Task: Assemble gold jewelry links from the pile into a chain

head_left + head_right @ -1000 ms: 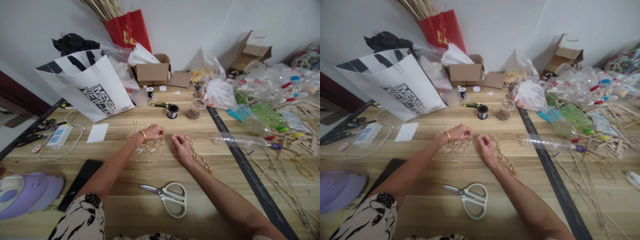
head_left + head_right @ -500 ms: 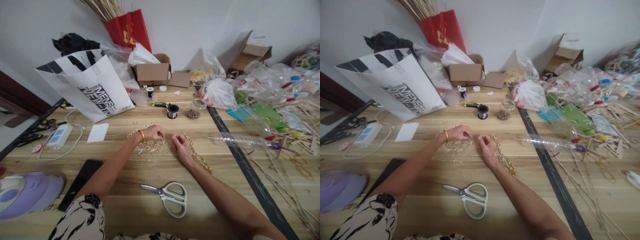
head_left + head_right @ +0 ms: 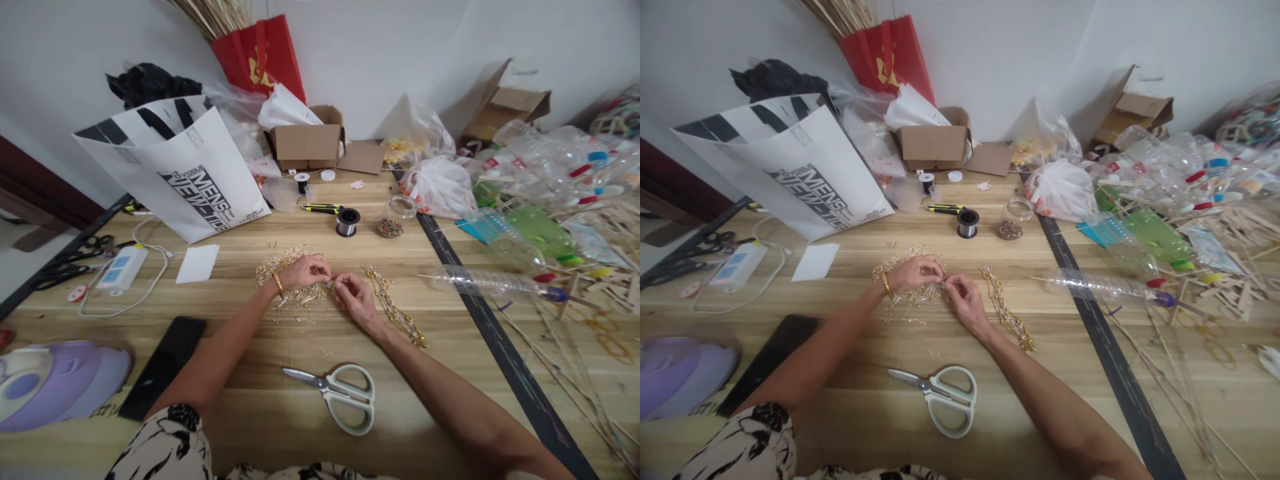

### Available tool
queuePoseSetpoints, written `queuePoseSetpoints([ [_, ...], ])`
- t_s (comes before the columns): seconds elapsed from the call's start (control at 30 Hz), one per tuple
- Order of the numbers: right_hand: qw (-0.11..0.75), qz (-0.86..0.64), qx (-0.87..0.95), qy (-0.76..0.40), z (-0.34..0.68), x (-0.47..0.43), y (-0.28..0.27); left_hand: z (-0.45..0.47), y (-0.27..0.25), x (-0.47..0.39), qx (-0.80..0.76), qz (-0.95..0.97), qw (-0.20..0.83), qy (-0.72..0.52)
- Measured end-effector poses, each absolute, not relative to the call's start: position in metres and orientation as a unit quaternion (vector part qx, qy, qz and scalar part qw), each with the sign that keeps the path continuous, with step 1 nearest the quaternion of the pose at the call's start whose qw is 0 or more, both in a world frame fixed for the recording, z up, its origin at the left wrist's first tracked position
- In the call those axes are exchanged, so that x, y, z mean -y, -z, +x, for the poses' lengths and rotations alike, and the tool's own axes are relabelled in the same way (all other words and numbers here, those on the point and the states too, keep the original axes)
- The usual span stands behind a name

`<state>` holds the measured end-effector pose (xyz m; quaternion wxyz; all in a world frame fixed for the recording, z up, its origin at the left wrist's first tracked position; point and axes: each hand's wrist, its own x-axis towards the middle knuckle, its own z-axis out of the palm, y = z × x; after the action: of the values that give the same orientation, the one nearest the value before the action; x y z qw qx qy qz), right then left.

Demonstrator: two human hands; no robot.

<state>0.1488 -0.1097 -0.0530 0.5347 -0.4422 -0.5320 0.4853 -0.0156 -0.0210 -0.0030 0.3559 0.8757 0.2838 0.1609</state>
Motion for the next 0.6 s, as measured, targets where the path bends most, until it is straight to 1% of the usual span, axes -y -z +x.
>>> queuePoseSetpoints([
  [0.13,0.514,-0.438,0.530,-0.512,0.149,0.110,0.052,-0.018,0.007,0.030,-0.302,0.860,0.361,-0.195],
  [0.33,0.505,-0.448,0.533,-0.510,0.148,0.109,0.054,-0.021,0.012,0.041,-0.331,0.847,0.352,-0.223],
  [0.5,0.484,-0.466,0.610,-0.420,0.147,0.113,0.056,-0.023,0.020,0.041,-0.329,0.857,0.327,-0.226],
  [0.6,0.474,-0.465,0.641,-0.386,0.147,0.115,0.055,-0.023,0.024,0.040,-0.324,0.865,0.314,-0.222],
])
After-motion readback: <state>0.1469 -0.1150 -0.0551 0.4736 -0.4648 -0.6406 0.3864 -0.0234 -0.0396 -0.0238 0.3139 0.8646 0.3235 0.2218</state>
